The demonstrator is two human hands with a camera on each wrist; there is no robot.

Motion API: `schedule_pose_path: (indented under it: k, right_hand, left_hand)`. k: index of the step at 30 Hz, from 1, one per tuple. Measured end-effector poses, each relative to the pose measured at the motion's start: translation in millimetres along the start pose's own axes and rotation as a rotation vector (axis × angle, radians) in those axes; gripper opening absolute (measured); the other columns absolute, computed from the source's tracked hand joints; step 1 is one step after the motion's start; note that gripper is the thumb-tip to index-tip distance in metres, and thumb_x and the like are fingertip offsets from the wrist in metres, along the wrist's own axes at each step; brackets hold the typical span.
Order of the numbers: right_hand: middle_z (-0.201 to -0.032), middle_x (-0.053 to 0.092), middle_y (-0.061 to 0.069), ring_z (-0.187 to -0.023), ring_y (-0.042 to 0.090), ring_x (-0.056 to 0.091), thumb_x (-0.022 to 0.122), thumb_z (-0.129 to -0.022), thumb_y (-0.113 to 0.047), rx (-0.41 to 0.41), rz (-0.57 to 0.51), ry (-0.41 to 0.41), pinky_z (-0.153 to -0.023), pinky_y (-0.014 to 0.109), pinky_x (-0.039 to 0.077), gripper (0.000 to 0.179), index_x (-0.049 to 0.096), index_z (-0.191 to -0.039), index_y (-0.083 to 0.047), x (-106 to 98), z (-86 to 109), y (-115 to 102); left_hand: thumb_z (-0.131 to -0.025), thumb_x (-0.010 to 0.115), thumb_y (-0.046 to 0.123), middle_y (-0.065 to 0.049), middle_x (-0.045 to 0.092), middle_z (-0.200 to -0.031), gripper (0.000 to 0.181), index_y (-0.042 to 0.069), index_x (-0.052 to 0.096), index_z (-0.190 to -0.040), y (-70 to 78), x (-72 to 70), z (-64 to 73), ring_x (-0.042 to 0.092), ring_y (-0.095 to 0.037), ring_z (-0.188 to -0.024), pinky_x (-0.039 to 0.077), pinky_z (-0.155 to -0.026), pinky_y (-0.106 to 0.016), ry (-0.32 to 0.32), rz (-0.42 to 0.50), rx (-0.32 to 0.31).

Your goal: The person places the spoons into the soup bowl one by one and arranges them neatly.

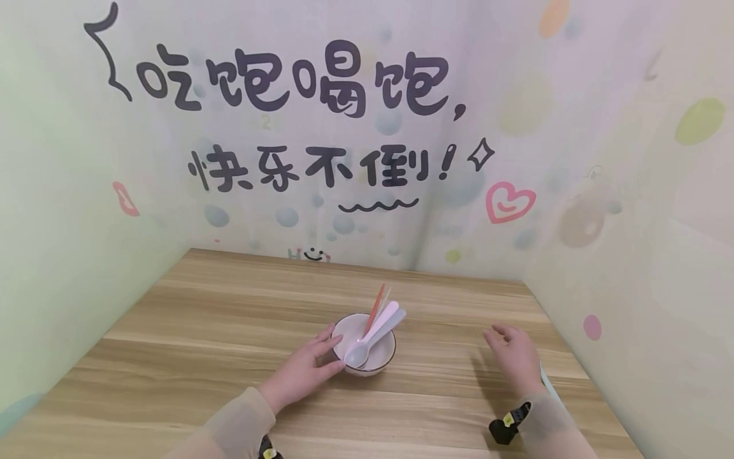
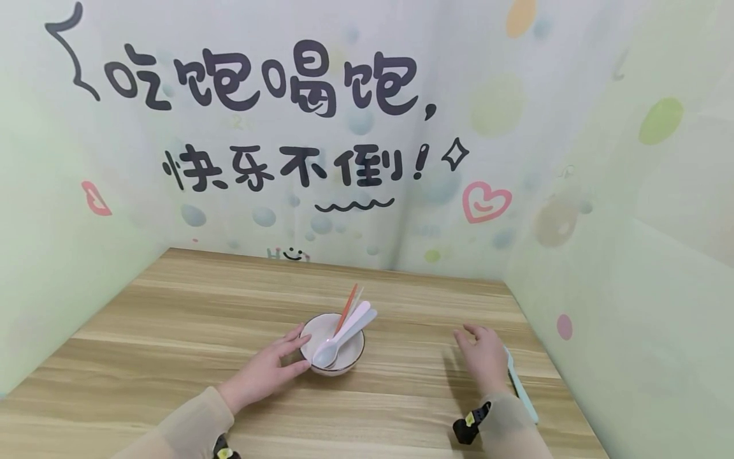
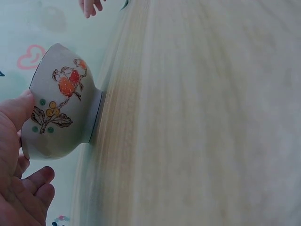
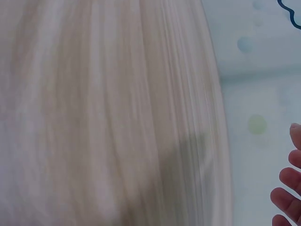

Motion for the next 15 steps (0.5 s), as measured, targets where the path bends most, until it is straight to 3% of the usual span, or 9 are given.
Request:
schedule_pose_path:
  k: [9, 15]
  right_hand:
    - [-0.135, 0.050, 0.027, -0.116, 0.039, 0.050, 0.047, -0.097, -0.052, 0.099, -0.097, 0.082, -0.091, 0.052, 0.043, 0.065, 0.055, -0.131, 0.003, -16.8, 4.1, 32.1]
    - [-0.128, 0.056, 0.028, -0.110, 0.040, 0.054, 0.051, -0.097, -0.047, 0.141, -0.080, 0.153, -0.085, 0.050, 0.043, 0.059, 0.058, -0.127, 0.004, -27.9, 10.4, 43.4]
  left_hand:
    - [-0.092, 0.065, 0.038, -0.014, 0.030, -0.155, 0.058, 0.006, 0.052, -0.139, 1.1, -0.9, 0.2, 0.028, -0.037, -0.140, 0.026, -0.111, -0.053, 0.002, 0.007, -0.001]
    - [-0.092, 0.065, 0.037, -0.014, 0.030, -0.154, 0.058, 0.006, 0.052, -0.139, 1.4, -0.5, 0.4, 0.028, -0.037, -0.140, 0.026, -0.111, -0.053, 0.000, 0.002, -0.002]
Point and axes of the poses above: each hand's wrist, its own z-axis away from the middle knuckle, its own x-axis out of the palm, y = z × x, the point moved 9 cm from there along -z, towards the middle knuckle
